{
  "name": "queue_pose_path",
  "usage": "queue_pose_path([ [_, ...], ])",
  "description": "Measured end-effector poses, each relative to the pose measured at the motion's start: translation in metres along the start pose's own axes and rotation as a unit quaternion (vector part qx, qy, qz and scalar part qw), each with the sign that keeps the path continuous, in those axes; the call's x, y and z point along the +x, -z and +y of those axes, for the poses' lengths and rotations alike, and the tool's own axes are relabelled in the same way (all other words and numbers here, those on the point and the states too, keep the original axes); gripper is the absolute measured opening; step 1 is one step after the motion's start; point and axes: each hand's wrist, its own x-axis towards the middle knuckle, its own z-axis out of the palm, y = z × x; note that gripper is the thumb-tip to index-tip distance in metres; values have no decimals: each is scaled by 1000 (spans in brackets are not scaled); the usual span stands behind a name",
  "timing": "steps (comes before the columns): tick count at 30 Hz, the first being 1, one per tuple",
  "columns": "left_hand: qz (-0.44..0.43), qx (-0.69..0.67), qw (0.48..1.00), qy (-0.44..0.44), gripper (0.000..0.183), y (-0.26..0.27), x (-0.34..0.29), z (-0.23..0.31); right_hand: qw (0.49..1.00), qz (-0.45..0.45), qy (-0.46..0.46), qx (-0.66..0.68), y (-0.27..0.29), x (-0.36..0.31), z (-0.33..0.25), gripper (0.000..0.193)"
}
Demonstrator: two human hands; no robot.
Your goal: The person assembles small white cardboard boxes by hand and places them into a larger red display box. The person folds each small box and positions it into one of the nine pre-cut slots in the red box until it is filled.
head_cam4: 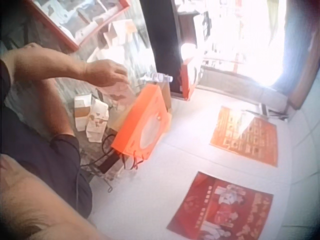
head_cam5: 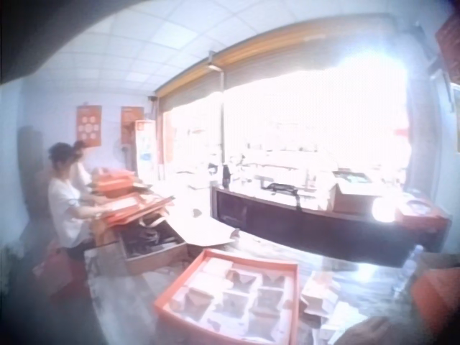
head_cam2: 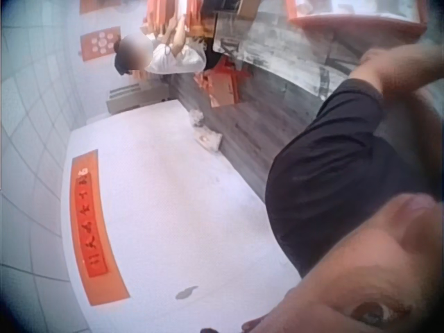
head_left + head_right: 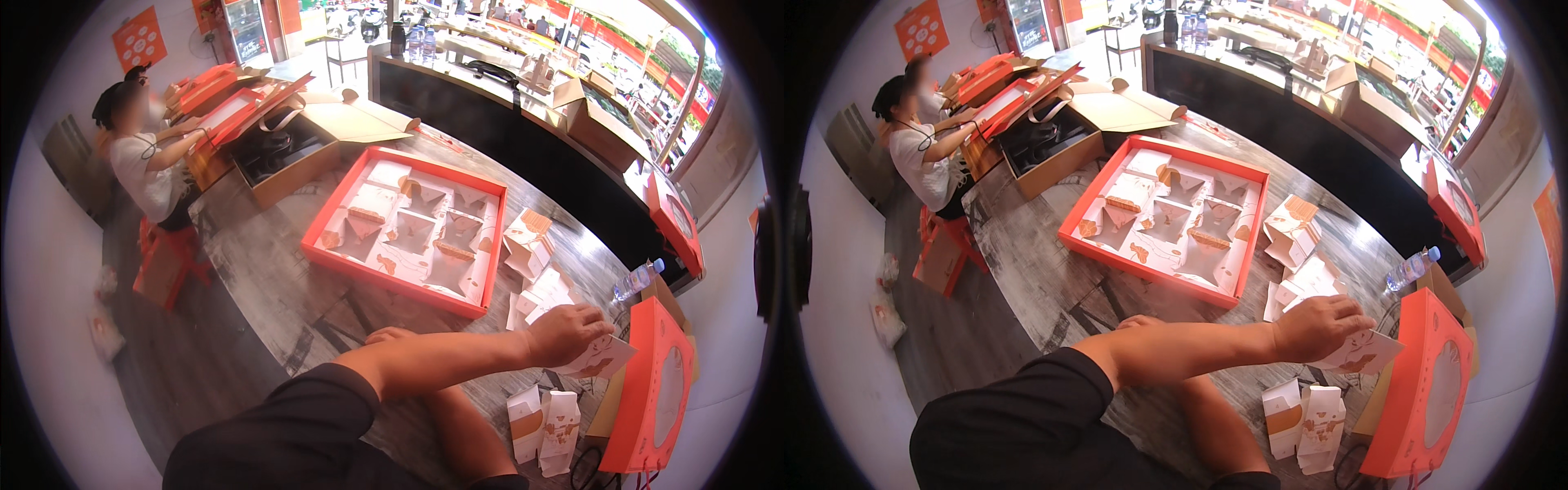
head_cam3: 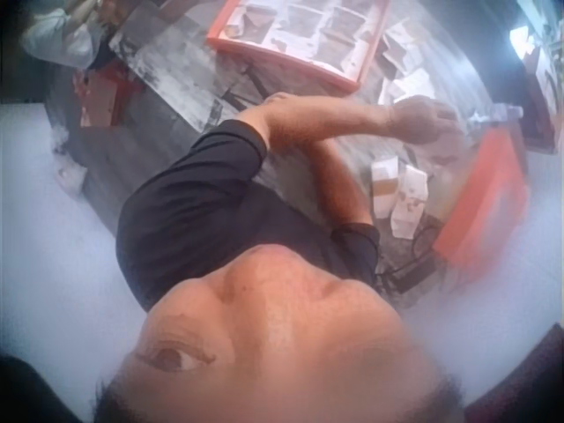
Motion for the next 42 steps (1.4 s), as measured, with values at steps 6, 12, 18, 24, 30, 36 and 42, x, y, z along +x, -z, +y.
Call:
queue_pose_path([
  [6, 89, -64, 989, 99, 38, 64, -14, 3, 967, 53, -152, 198, -5, 3, -18, 28],
  [12, 191, 84, 951, 226, 37, 173, -103, -20, 972, 122, -62, -193, 0, -1, -22, 21],
  [18, 365, -119, 854, 352, 38, 228, -158, -29, 927, 360, -104, 24, 6, 6, -29, 23],
  [24, 336, -98, 870, 346, 41, 219, -187, -32, 905, 416, 22, 83, 11, 10, -23, 61],
  [30, 192, -152, 907, 342, 53, 209, -187, -21, 906, 407, -51, -103, 19, 0, -27, 71],
  [36, 95, -276, 905, 308, 106, 219, -181, -17, 877, 352, 59, -322, 24, 7, -39, 74],
  [42, 95, -358, 835, 407, 108, 227, -194, -11, 877, 288, 126, -363, 32, 10, -43, 71],
])
